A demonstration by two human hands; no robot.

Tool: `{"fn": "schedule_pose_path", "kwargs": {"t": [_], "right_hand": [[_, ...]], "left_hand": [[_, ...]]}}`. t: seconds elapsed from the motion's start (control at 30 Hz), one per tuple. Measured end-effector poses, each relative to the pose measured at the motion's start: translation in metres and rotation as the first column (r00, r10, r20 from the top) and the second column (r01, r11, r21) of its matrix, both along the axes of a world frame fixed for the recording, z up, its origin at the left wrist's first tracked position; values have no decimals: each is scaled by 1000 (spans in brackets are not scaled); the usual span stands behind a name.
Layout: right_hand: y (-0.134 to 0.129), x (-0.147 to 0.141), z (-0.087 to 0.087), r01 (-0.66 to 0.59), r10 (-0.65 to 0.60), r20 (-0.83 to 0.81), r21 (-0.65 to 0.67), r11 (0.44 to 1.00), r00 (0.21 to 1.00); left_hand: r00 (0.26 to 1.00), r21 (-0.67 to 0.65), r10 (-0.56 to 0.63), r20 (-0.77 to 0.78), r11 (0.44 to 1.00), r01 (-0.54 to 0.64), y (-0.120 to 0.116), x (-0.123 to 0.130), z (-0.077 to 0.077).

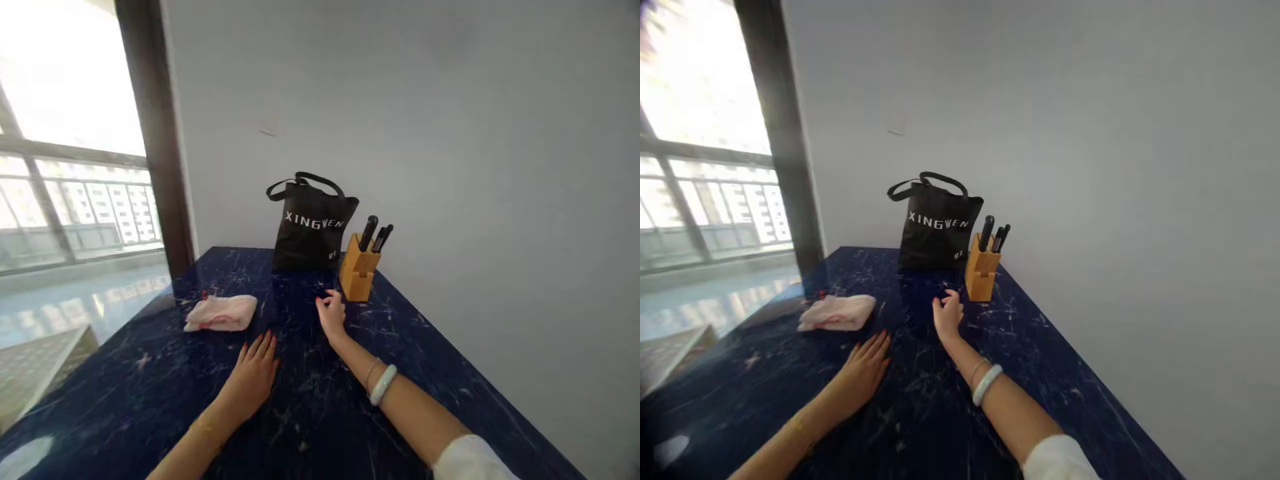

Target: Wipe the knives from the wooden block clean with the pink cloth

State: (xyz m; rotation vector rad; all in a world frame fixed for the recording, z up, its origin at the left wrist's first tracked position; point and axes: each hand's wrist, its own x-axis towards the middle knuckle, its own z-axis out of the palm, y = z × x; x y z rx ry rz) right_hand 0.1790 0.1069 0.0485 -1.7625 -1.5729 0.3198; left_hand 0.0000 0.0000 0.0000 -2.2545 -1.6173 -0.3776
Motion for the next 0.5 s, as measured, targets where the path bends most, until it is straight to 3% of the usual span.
{"fn": "schedule_pose_path", "kwargs": {"t": [0.13, 0.2, 0.3, 0.4, 0.5], "right_hand": [[4, -72, 7, -317, 358, 108, -280, 906, 927], [6, -103, 11, -369, 438, 133, -358, 858, 889], [11, -135, 16, -370, 450, 130, -395, 841, 883], [18, -138, 18, -348, 425, 129, -392, 852, 896], [25, -105, 21, -302, 380, 141, -391, 870, 914]], "left_hand": [[1000, -19, 2, 9, 1000, -2, -3, 0, 6], [999, -21, -5, 38, 1000, 6, -4, -1, 8], [998, -30, -20, 60, 999, 22, -4, -3, 8], [998, -27, -27, 50, 999, 28, -4, -4, 6], [998, 9, -31, 56, 999, 31, -1, -5, 2]]}}
